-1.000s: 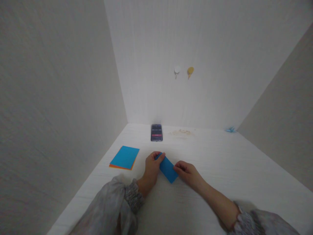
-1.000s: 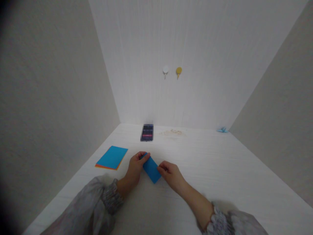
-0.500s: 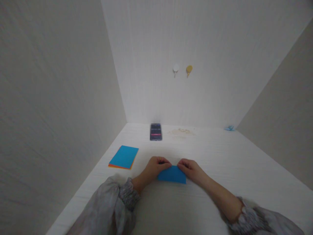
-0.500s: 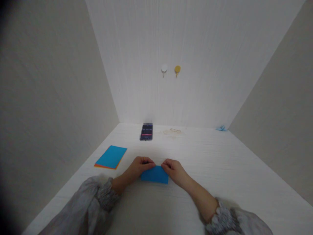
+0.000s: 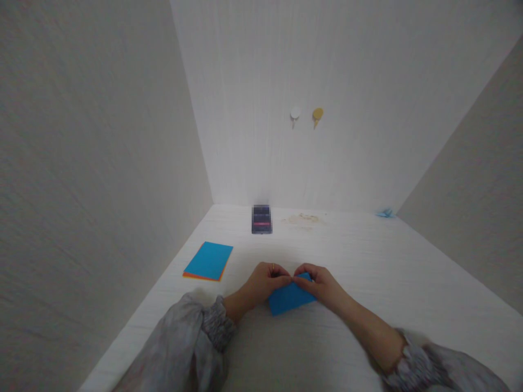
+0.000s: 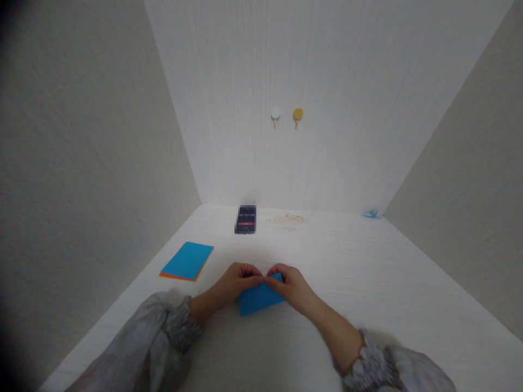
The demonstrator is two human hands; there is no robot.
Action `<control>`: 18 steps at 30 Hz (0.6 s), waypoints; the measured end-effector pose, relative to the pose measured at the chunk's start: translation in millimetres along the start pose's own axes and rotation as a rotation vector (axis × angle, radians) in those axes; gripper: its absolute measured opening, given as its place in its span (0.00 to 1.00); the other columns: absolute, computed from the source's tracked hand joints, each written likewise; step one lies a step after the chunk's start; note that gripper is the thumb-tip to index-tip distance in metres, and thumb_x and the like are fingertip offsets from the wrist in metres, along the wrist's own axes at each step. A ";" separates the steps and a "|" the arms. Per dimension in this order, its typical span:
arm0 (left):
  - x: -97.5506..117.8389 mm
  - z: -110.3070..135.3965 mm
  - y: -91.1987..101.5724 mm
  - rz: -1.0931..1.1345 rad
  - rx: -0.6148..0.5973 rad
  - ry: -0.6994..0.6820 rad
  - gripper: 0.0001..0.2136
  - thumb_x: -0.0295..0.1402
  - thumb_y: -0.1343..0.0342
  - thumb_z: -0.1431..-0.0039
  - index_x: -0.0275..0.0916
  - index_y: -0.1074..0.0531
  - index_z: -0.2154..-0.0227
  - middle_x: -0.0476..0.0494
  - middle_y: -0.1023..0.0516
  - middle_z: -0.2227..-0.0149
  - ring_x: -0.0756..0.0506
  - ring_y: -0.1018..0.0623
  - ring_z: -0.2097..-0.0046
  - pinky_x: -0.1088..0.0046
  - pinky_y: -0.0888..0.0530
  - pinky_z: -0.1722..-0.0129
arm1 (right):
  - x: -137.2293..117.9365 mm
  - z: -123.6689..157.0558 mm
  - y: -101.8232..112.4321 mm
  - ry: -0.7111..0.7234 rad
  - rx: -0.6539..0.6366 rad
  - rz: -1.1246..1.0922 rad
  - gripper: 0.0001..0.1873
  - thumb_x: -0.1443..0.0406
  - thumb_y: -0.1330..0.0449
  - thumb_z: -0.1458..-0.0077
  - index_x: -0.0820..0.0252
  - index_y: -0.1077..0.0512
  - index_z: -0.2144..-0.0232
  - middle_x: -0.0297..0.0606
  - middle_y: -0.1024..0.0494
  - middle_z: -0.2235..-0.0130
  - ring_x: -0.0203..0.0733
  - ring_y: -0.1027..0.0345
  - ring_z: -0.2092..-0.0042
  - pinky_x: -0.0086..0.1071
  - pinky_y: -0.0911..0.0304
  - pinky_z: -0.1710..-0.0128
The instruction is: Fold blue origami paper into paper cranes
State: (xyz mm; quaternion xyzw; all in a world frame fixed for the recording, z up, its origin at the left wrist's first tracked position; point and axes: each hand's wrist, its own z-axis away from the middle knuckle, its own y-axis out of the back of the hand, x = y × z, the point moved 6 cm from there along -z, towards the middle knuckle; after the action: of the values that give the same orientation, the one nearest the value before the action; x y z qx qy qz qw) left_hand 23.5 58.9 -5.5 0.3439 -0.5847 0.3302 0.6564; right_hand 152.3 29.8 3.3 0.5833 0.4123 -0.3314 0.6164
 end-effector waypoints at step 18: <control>-2.6 -2.9 7.2 0.096 0.004 0.016 0.05 0.32 0.40 0.62 0.35 0.25 0.81 0.49 0.29 0.82 0.53 0.35 0.79 0.77 0.40 0.76 | 15.5 -1.5 10.1 -0.161 0.081 -0.458 0.09 0.62 0.38 0.63 0.62 0.33 0.81 0.27 0.37 0.84 0.29 0.48 0.82 0.25 0.55 0.82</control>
State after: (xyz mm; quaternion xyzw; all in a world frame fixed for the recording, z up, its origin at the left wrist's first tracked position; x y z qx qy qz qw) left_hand 18.7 65.3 -7.8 0.3140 -0.5948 0.3653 0.6436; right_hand 168.0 33.4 -6.1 0.4706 0.4696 -0.5240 0.5324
